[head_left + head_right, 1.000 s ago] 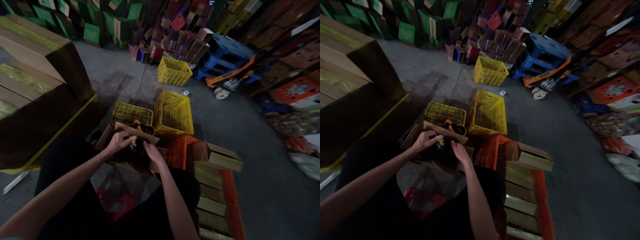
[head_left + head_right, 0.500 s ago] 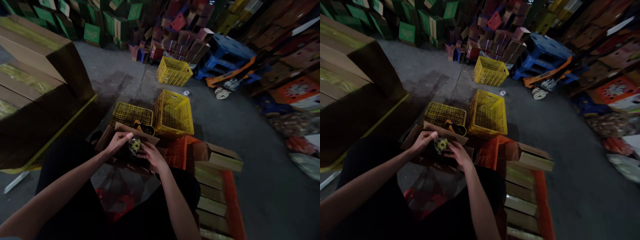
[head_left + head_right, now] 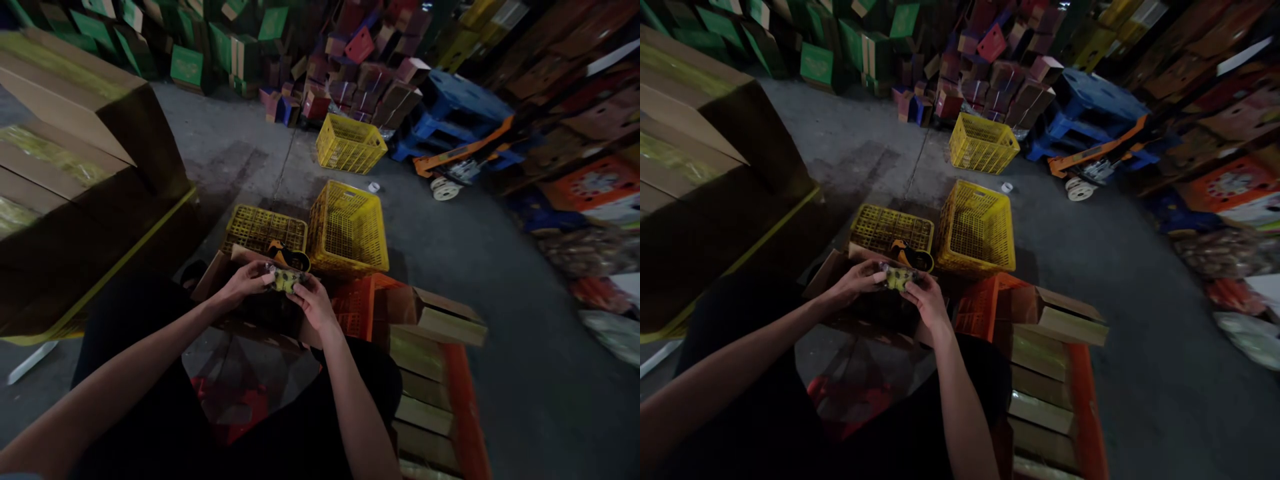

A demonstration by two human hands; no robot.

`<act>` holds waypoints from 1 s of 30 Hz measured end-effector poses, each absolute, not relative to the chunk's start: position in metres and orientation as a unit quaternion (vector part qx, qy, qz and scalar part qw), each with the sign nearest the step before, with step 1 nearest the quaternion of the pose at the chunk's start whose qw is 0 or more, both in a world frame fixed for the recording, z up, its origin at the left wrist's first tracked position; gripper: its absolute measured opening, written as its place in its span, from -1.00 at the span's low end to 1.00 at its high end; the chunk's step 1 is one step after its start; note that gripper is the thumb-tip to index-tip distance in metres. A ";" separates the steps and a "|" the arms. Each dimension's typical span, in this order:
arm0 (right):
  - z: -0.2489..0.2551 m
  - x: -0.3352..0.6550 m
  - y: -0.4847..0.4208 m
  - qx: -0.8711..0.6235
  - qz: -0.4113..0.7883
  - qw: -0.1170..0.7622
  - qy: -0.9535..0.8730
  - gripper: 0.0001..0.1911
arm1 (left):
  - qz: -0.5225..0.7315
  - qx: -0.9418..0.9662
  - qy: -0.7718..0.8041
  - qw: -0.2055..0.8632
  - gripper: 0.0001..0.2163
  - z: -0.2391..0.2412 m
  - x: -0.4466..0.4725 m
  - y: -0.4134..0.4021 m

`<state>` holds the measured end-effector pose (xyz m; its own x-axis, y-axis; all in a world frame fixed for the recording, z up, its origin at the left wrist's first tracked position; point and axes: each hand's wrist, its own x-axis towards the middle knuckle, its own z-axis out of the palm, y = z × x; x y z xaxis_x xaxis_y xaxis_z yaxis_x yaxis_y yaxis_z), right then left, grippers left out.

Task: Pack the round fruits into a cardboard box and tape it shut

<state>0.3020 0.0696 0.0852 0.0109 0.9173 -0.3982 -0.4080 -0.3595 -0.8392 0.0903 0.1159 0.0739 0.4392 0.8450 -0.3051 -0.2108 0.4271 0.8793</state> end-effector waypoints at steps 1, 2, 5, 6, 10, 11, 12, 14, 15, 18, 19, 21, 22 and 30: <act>0.085 0.302 0.070 -0.502 0.649 0.510 -0.256 -0.55 | 0.340 0.395 0.392 0.758 -0.38 0.075 0.090 0.115; 0.085 0.302 0.070 -0.504 0.644 0.515 -0.256 -0.56 | 0.332 0.389 0.393 0.764 -0.38 0.076 0.090 0.115; 0.082 0.303 0.069 -0.507 0.630 0.528 -0.258 -0.64 | 0.333 0.390 0.416 0.751 -0.39 0.082 0.087 0.115; 0.081 0.303 0.069 -0.509 0.627 0.528 -0.263 -0.67 | 0.333 0.398 0.423 0.742 -0.39 0.084 0.086 0.115; 0.077 0.305 0.069 -0.531 0.604 0.522 -0.285 -0.73 | 0.338 0.456 0.446 0.692 -0.44 0.085 0.085 0.114; 0.076 0.305 0.069 -0.538 0.596 0.523 -0.287 -0.72 | 0.341 0.476 0.453 0.672 -0.46 0.085 0.085 0.114; 0.076 0.305 0.069 -0.546 0.588 0.524 -0.286 -0.71 | 0.344 0.500 0.458 0.650 -0.48 0.084 0.085 0.114; 0.075 0.304 0.070 -0.560 0.575 0.524 -0.285 -0.70 | 0.354 0.546 0.469 0.597 -0.54 0.084 0.085 0.115; 0.074 0.304 0.070 -0.565 0.570 0.524 -0.285 -0.69 | 0.359 0.565 0.473 0.573 -0.56 0.084 0.085 0.115; 0.075 0.306 0.070 -0.570 0.567 0.520 -0.288 -0.69 | 0.364 0.588 0.483 0.537 -0.59 0.086 0.084 0.116; 0.075 0.306 0.070 -0.570 0.570 0.517 -0.288 -0.69 | 0.360 0.588 0.484 0.539 -0.60 0.087 0.084 0.116; 0.076 0.308 0.070 -0.572 0.578 0.509 -0.283 -0.68 | 0.350 0.584 0.480 0.553 -0.59 0.087 0.082 0.115; 0.077 0.308 0.070 -0.574 0.581 0.505 -0.279 -0.67 | 0.347 0.580 0.476 0.563 -0.59 0.087 0.082 0.114; 0.083 0.308 0.069 -0.577 0.581 0.496 -0.288 -0.63 | 0.322 0.577 0.482 0.576 -0.56 0.082 0.083 0.114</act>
